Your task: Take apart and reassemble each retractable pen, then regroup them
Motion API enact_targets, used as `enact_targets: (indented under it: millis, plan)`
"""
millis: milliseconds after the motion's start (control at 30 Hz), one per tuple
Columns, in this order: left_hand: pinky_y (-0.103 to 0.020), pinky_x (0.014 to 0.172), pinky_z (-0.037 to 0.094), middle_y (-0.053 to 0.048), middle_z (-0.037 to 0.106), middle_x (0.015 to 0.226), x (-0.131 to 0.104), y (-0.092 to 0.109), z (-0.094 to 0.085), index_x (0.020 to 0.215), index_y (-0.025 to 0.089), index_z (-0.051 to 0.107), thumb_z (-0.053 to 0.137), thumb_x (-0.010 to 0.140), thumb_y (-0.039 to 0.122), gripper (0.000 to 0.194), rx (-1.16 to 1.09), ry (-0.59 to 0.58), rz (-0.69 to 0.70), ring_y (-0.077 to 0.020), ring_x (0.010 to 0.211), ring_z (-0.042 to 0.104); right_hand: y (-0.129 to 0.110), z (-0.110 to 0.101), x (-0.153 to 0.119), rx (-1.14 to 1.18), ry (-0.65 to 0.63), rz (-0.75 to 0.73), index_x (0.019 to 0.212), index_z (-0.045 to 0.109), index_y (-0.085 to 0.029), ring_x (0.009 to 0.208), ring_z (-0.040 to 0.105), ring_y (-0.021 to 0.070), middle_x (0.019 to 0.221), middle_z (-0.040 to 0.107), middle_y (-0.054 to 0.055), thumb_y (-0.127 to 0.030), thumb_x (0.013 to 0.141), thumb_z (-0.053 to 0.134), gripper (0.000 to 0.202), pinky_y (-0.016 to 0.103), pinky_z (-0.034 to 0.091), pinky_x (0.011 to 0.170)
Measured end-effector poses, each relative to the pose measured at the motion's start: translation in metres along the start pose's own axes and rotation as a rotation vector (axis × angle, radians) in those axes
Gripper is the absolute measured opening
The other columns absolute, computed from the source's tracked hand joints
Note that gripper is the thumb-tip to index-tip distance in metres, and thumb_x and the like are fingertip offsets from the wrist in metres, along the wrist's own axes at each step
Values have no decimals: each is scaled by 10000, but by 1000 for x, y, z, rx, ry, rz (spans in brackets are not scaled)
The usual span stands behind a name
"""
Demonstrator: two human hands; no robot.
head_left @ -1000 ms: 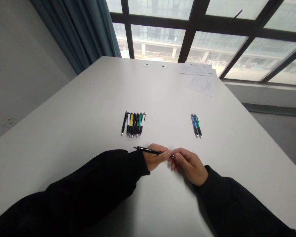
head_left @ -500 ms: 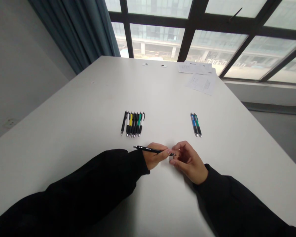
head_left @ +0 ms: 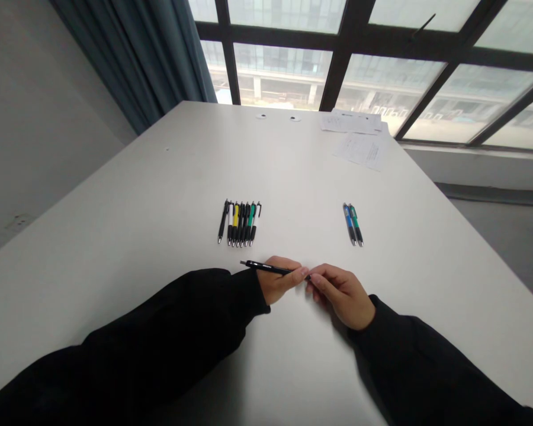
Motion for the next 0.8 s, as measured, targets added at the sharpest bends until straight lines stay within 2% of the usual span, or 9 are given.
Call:
enact_targets:
  millis: [133,233,333,433,533,600,800]
  plan:
    - [-224,451,257,39,374,460,-1,-4,2,521,155,423,382,932,493,534,-69,-17,-71,-70,451,354,-5,-3,-1,13,65,-69,888,603,-179,468,456,93,601,562,-22,-402,828,672,241,230,345,433]
    - [-205,457,348,12,493,489,-1,-8,4,562,140,517,399,921,480,508,-171,-29,-134,-80,446,458,-11,-3,-1,12,85,-147,870,595,-189,510,463,102,598,532,-29,-364,813,695,209,243,362,472]
    - [-195,472,366,18,525,536,0,-7,5,676,129,598,471,887,462,414,-163,-27,-93,-77,468,475,-12,-5,-2,3,113,-193,838,588,-200,573,469,121,623,511,-24,-359,794,714,207,262,376,518]
    - [-182,477,342,33,530,581,0,-7,3,835,131,617,625,802,424,296,-135,12,-39,-72,500,458,-9,-6,-2,6,118,-190,851,596,-203,574,440,120,627,485,-31,-372,775,734,230,263,358,521]
    - [-186,505,365,2,593,705,0,-8,1,962,127,624,695,760,377,329,-174,53,6,-68,542,473,-5,-6,-2,30,110,-170,845,601,-198,539,395,101,617,461,-44,-380,746,761,262,250,324,499]
    - [-193,519,383,-18,616,733,0,-10,1,980,120,644,701,769,369,331,-222,50,-9,-70,553,491,-4,-7,-1,31,121,-174,836,600,-198,553,412,106,631,478,-37,-381,748,761,260,252,337,508]
    - [-200,504,410,-12,605,601,1,-18,5,876,89,658,741,746,380,329,-422,31,-110,-82,524,518,-11,-12,-3,-89,160,-272,771,599,-200,708,555,153,810,621,37,-319,811,709,168,299,445,635]
Point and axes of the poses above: each hand's wrist, its own x-axis towards the middle knuckle, its own z-axis out of the palm, y = z × x, the point moved 7 cm from there along x, towards the middle knuckle
